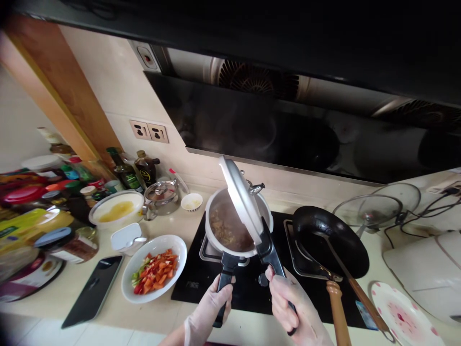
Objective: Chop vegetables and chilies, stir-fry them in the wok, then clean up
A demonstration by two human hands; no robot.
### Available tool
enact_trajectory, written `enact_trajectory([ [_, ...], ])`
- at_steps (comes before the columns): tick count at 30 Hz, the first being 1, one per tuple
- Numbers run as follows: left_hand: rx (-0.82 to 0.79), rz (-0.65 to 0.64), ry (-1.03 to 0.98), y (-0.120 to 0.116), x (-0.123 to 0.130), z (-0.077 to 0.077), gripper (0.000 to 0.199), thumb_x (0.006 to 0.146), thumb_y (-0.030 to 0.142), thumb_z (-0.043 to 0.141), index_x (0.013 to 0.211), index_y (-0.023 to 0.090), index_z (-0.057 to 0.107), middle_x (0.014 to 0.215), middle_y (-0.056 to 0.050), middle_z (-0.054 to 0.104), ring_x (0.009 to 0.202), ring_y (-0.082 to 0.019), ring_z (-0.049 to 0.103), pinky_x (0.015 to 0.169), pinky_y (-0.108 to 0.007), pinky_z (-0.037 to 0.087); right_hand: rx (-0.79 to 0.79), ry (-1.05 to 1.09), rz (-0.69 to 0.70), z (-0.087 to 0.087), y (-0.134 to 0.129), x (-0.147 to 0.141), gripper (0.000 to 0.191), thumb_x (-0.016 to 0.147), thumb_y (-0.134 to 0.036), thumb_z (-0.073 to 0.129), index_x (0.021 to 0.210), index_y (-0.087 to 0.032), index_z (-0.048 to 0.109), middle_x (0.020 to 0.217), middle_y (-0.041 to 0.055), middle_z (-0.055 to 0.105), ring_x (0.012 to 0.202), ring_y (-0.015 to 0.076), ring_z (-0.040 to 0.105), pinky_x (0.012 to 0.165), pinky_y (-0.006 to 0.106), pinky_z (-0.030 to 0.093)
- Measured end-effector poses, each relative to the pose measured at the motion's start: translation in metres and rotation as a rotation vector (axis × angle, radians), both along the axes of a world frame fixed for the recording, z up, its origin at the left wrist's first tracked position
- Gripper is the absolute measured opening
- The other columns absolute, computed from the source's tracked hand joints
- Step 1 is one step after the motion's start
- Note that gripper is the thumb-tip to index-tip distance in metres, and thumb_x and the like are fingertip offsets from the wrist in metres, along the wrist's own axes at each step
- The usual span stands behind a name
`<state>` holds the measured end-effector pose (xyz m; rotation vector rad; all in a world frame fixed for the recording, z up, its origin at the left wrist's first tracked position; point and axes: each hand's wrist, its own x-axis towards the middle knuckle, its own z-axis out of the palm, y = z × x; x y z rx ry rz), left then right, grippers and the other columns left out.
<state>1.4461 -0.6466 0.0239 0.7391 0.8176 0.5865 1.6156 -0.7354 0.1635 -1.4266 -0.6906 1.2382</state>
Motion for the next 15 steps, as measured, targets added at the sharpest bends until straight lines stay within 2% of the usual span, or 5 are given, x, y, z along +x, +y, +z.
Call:
enact_trajectory([
  [4,0.04,-0.008,0.005,-0.0018,-0.0004,-0.0015,0.053,0.066,0.057,0.065,0.097,0.019,0.043,0.043,0.012,0.039,0.032,-0.004,0.029,0.037,-0.02,0.018,0.011,0.012,0.004,-0.0005,-0.002,-0.0009,0.052,0.055,-0.066,0.07,0.088,-0.028,0.062,0.055,0.0026,0.051,0.041,0.0117,0.037,0.042,0.031,0.032],
  [9,0.103,-0.009,0.019,-0.0017,-0.0015,0.0007,0.05,0.068,0.057,0.063,0.094,0.019,0.044,0.043,0.011,0.041,0.032,-0.005,0.031,0.037,-0.02,0.019,0.013,0.004,-0.016,-0.0016,-0.005,-0.0018,0.05,0.052,-0.066,0.071,0.085,-0.03,0.061,0.052,0.0028,0.047,0.043,0.015,0.04,0.043,0.033,0.033],
  [15,0.128,0.001,-0.02,-0.0014,-0.0022,0.0037,0.05,0.068,0.059,0.063,0.09,0.019,0.044,0.042,0.011,0.041,0.03,-0.005,0.031,0.037,-0.02,0.017,0.01,-0.039,-0.011,0.0027,-0.0034,-0.0041,0.048,0.056,-0.064,0.071,0.085,-0.027,0.061,0.05,-0.0001,0.045,0.04,0.0107,0.031,0.042,0.03,0.029],
])
